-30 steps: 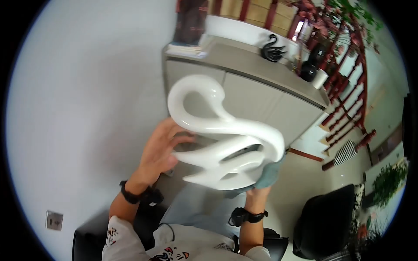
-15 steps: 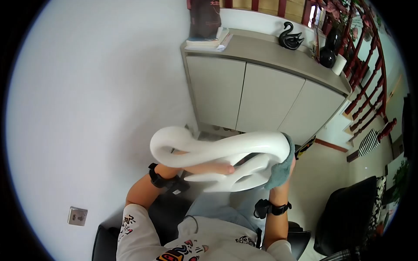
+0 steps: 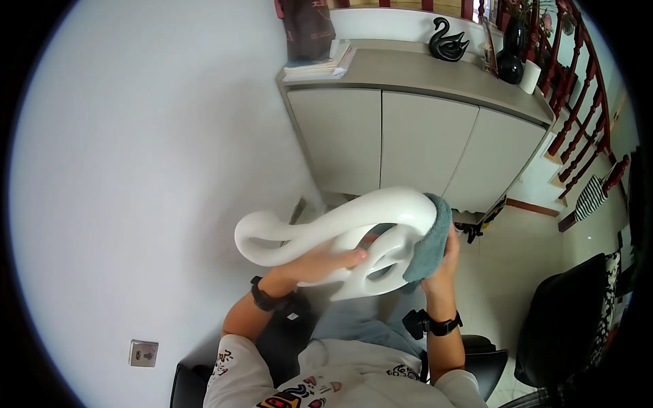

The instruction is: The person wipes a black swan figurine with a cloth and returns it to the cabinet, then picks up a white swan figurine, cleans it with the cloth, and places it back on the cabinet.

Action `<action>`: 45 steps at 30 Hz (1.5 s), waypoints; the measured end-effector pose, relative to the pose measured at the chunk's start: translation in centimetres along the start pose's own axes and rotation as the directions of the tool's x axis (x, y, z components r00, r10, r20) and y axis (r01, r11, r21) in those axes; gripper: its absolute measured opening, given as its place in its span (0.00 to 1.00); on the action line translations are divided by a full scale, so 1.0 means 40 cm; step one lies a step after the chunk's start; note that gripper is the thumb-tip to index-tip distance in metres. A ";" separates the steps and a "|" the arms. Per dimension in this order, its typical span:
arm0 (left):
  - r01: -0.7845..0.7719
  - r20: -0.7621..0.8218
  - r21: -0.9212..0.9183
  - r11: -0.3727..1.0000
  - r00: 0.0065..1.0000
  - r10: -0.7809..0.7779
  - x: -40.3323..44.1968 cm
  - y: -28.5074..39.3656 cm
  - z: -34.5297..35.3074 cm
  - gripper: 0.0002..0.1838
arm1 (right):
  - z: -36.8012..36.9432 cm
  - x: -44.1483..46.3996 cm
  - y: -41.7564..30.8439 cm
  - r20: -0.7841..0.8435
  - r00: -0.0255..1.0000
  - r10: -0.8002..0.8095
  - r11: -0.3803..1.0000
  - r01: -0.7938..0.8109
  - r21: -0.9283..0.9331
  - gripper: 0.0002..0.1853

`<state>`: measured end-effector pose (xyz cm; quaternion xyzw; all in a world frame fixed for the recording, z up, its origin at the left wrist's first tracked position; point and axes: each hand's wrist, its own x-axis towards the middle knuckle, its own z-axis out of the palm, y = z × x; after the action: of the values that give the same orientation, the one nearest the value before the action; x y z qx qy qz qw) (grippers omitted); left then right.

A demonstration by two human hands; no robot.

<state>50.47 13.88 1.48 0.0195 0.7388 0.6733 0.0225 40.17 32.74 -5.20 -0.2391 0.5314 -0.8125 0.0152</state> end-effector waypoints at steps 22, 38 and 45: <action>-0.375 -0.318 -0.164 0.912 0.896 0.311 0.055 -0.177 0.006 0.34 | 0.053 -0.080 0.076 -0.293 0.955 -0.047 0.994 0.074 0.080 0.28; -0.366 -0.520 -0.329 0.871 0.840 0.156 0.131 -0.239 0.062 0.34 | 0.103 -0.140 0.115 -0.387 0.920 0.055 0.977 0.029 0.209 0.20; -0.299 -0.265 -0.343 0.891 0.940 0.214 0.158 -0.193 0.109 0.30 | 0.079 -0.073 0.083 -0.461 0.883 0.086 0.978 0.013 0.207 0.18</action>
<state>44.45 17.85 -6.67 0.0383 0.5839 0.7977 -0.1456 43.25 29.40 -8.18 -0.0235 0.4378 -0.8957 -0.0735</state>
